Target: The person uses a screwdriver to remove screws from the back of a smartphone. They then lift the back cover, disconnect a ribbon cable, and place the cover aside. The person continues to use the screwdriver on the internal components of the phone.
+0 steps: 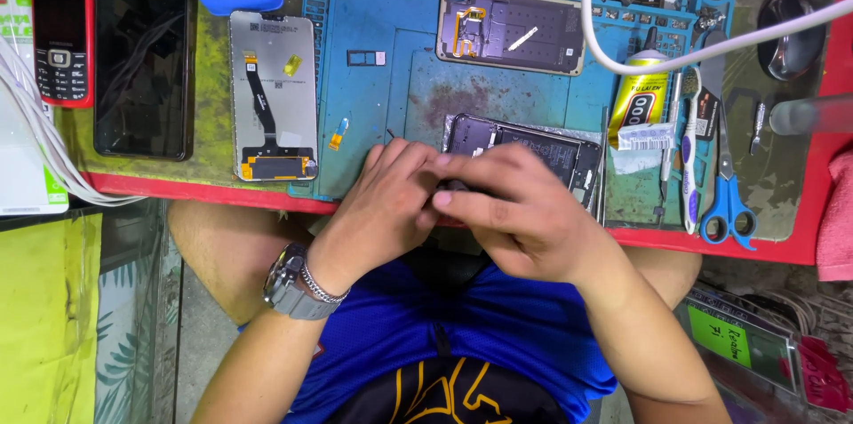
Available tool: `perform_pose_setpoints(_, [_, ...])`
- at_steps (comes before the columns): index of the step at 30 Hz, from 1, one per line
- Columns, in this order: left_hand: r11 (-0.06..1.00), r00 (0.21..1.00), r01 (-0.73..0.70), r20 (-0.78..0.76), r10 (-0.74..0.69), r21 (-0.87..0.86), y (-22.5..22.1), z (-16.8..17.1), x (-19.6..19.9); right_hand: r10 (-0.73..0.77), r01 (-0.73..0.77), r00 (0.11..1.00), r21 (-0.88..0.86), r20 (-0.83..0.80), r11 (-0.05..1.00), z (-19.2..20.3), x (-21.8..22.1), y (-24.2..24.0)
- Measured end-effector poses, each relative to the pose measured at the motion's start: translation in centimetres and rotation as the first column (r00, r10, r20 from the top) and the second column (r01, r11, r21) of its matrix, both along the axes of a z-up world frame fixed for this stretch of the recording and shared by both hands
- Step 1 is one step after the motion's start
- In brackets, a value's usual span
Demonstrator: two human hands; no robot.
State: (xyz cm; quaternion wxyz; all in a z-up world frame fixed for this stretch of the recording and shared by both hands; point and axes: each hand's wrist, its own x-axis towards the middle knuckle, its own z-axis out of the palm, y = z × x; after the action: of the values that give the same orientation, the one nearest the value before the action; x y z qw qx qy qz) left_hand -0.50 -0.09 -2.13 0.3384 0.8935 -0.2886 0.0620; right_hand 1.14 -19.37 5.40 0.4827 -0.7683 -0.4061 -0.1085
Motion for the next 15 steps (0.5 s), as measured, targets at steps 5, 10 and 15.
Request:
perform_pose_setpoints(5, [0.999, 1.000, -0.008, -0.015, 0.007, -0.034, -0.1, 0.0, -0.1, -0.050, 0.070, 0.982, -0.106, 0.181, 0.992, -0.5, -0.3, 0.0])
perform_pose_setpoints(10, [0.999, 1.000, -0.016, -0.005, 0.015, -0.043, -0.2, -0.5, 0.0, -0.133, 0.188, 0.939, -0.149, 0.316, 0.971, -1.2, -0.2, -0.3])
perform_pose_setpoints(15, [1.000, 1.000, -0.021, -0.001, 0.021, -0.011, -0.2, 0.4, 0.2, -0.067, 0.099, 0.977, -0.151, 0.204, 0.984, -1.2, -0.2, -0.5])
